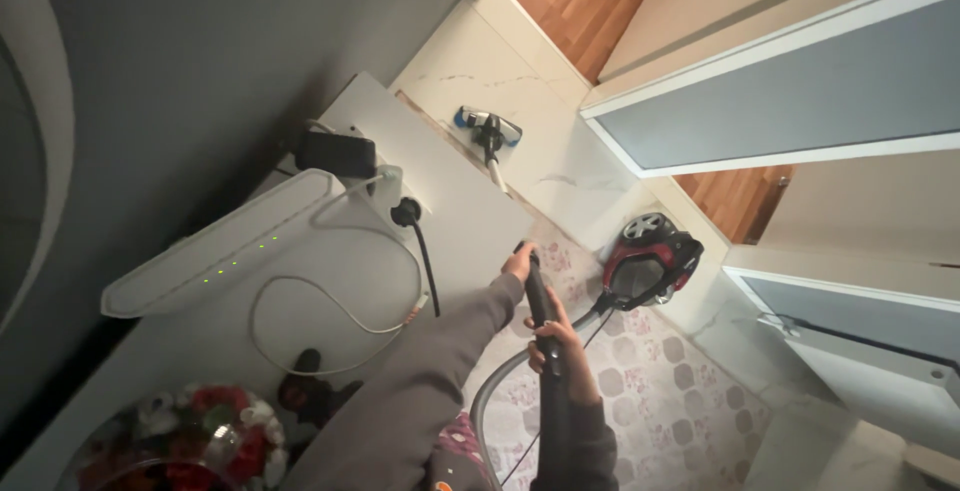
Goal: Vacuuming the floor and rug in a hallway using a canister vacuum cleaner.
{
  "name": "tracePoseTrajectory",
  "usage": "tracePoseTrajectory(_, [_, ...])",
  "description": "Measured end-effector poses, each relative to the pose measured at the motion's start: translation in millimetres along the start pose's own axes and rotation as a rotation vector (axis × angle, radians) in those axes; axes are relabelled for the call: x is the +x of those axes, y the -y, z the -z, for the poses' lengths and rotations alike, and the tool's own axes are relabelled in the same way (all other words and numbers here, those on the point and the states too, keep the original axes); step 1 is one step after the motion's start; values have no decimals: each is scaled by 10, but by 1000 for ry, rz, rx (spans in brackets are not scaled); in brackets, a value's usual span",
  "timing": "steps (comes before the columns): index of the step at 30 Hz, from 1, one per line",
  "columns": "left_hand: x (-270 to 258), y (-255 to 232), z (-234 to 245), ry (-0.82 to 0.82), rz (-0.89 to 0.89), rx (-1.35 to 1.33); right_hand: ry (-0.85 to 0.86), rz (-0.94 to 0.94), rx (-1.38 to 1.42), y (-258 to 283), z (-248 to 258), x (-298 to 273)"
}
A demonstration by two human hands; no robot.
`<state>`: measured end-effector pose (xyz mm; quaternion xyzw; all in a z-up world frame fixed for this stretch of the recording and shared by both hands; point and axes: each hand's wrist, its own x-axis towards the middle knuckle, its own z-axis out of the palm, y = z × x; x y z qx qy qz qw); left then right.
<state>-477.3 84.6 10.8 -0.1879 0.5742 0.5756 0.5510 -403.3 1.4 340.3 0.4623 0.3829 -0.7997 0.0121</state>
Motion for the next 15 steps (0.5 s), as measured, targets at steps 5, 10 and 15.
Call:
tracePoseTrajectory(5, [-126,146,-43,-62,-180,-100,-28,-9,-22,-63,128,-100])
tracePoseTrajectory(10, [-389,176,-55,127,-85,-388,-36,-31,1,-17,114,-321])
tracePoseTrajectory(15, [-1002,25,9,16,-37,-500,-84,-106,71,16,3,-590])
